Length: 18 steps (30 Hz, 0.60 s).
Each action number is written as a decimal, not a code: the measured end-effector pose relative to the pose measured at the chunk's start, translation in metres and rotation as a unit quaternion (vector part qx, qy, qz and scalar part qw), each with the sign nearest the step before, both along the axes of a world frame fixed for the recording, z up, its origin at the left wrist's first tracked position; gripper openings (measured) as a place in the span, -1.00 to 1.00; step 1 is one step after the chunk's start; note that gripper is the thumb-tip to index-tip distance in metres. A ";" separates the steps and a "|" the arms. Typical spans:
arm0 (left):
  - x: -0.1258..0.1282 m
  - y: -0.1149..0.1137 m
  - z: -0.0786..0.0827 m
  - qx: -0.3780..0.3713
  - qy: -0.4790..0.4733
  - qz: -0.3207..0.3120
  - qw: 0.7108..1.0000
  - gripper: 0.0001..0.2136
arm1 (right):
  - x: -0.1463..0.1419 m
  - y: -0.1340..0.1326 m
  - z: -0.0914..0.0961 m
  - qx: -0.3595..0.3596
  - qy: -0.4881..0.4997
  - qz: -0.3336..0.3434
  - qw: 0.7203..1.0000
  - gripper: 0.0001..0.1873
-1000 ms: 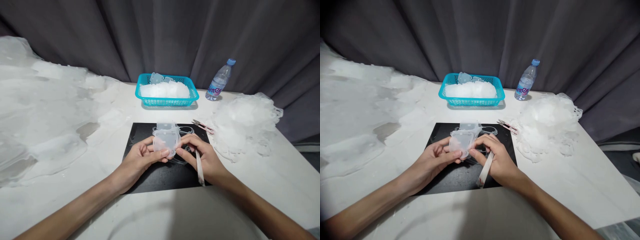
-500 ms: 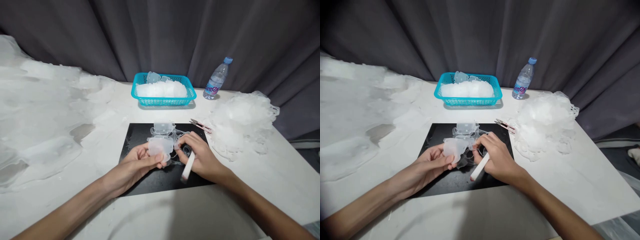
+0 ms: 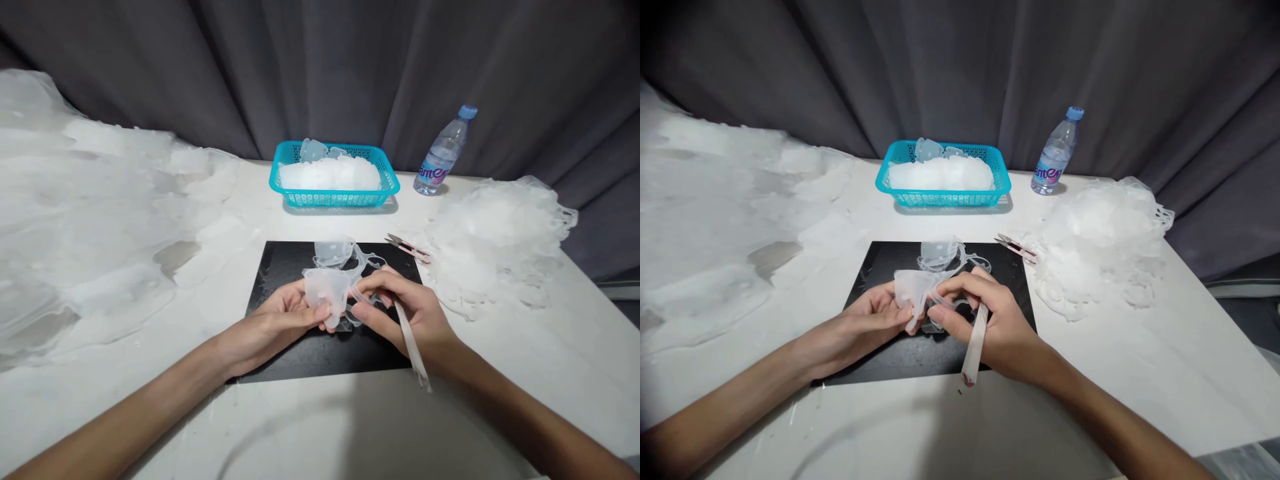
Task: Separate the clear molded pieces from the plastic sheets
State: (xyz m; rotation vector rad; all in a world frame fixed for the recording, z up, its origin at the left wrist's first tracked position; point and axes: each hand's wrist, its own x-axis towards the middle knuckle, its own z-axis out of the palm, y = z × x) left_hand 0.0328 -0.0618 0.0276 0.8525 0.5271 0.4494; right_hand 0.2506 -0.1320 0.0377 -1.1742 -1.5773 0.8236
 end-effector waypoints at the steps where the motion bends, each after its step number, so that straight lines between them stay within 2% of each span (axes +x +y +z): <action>1: 0.000 0.001 0.000 0.006 0.006 -0.004 1.000 -0.91 | 0.000 -0.001 0.001 0.001 0.001 -0.002 1.000 -0.91; 11: -0.005 0.005 0.001 0.035 0.034 -0.023 0.999 -0.77 | 0.000 -0.004 0.000 -0.009 0.014 0.001 1.000 -0.84; 18: -0.005 0.003 0.003 0.044 0.001 -0.043 0.998 -0.85 | 0.000 -0.005 -0.001 -0.021 0.015 0.010 1.000 -0.82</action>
